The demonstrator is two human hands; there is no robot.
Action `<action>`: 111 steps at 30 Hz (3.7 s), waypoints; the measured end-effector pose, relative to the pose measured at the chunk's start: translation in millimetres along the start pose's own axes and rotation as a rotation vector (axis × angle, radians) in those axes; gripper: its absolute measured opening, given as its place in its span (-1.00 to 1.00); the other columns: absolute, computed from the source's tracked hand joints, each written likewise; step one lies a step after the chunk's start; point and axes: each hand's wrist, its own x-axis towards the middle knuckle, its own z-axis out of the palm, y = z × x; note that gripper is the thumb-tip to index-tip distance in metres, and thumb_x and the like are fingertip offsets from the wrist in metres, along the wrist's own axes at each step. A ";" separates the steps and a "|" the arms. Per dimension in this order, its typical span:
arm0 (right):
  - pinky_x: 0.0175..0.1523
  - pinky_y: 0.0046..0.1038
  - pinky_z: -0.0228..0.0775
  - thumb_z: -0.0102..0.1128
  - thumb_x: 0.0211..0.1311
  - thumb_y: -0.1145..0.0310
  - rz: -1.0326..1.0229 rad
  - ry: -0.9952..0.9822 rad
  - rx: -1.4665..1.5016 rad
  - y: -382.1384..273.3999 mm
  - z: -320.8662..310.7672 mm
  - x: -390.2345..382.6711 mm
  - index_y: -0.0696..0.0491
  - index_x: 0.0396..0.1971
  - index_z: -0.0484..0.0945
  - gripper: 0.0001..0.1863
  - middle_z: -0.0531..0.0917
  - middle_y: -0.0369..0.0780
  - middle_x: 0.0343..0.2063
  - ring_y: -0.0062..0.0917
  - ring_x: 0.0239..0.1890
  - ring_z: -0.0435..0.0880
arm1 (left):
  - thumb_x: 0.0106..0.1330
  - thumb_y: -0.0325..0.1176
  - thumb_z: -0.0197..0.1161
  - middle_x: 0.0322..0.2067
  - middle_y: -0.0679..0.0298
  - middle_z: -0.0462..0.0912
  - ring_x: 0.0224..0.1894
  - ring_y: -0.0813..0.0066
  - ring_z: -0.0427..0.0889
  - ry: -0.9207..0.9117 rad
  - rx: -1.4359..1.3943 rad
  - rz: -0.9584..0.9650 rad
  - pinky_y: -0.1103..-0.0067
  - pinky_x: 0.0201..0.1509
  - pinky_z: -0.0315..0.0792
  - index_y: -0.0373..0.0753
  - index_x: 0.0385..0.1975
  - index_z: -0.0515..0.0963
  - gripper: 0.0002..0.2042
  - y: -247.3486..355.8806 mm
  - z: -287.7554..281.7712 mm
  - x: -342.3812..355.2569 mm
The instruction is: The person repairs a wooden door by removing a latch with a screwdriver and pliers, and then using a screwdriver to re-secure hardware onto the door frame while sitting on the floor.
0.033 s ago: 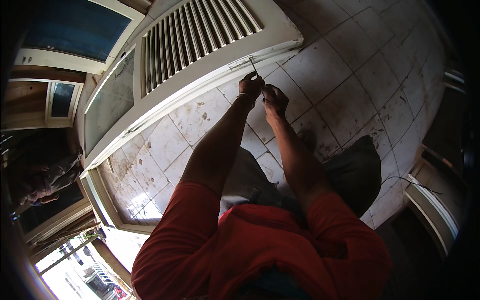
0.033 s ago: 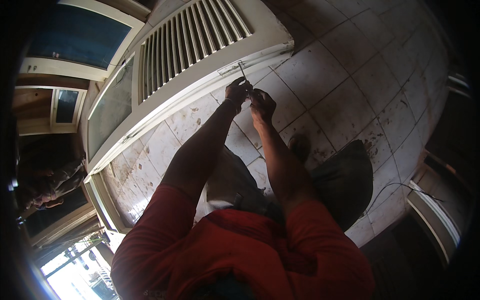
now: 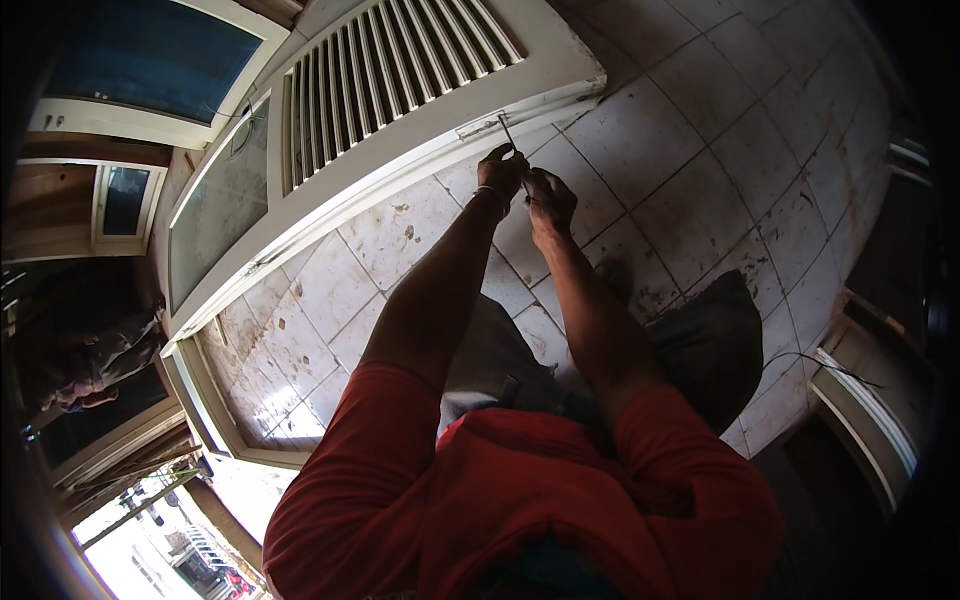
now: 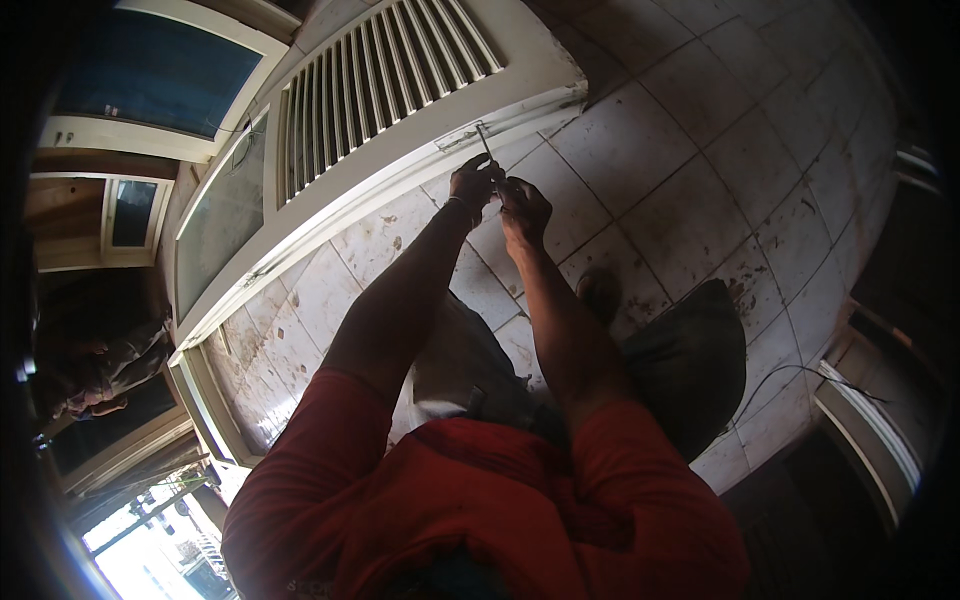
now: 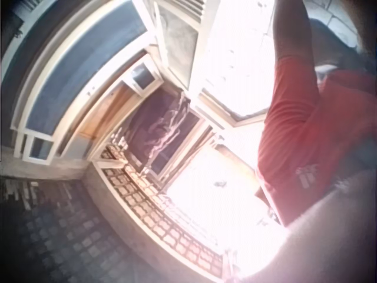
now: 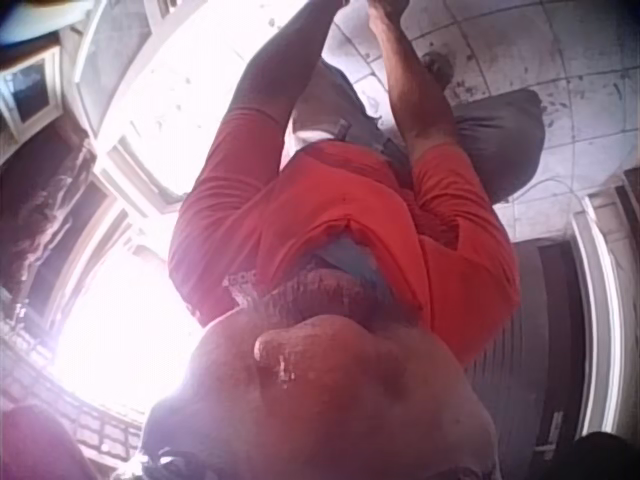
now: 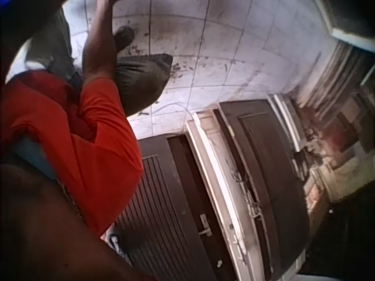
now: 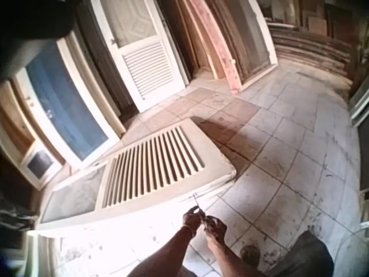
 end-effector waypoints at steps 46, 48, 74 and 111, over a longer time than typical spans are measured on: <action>-0.48 -0.59 0.30 0.46 0.08 0.22 0.040 0.078 0.080 15.4 -0.2 4.3 0.14 -0.17 0.66 -0.62 0.59 -0.33 -0.45 -0.68 -0.56 0.44 | 0.29 -0.34 0.28 -0.44 0.27 0.71 -0.42 0.61 0.62 0.092 0.121 0.166 0.60 -0.36 0.51 -0.29 0.14 0.54 -0.58 3.5 2.7 -14.1; -0.48 -0.59 0.30 0.46 0.08 0.22 0.050 0.071 0.088 14.6 5.4 3.2 0.15 -0.17 0.66 -0.62 0.60 -0.33 -0.44 -0.68 -0.56 0.44 | 0.28 -0.32 0.28 -0.43 0.23 0.72 -0.41 0.60 0.64 0.092 0.088 0.201 0.60 -0.35 0.53 -0.30 0.13 0.54 -0.58 2.2 -3.5 -9.6; -0.61 -0.61 0.20 0.26 0.30 0.33 0.248 -0.068 0.111 -25.3 25.4 -10.4 0.09 -0.11 0.51 -0.76 0.61 -0.26 -0.53 -0.71 -0.58 0.49 | 0.18 -0.25 0.21 -0.26 0.27 0.72 -0.30 0.29 0.72 0.090 0.988 0.395 0.42 -0.10 0.60 -0.15 -0.35 0.69 -0.82 8.5 -15.7 29.4; -0.38 -0.53 0.48 0.17 0.29 0.21 -0.663 0.119 -0.924 -1.5 24.3 25.6 -0.04 -0.08 0.68 -0.72 0.70 -0.29 -0.40 -0.53 -0.46 0.66 | 0.21 0.20 0.27 0.47 0.06 0.01 0.49 -0.05 -0.02 0.449 1.432 0.300 0.14 0.53 -0.07 0.28 0.47 0.05 -0.17 4.4 -205.8 30.6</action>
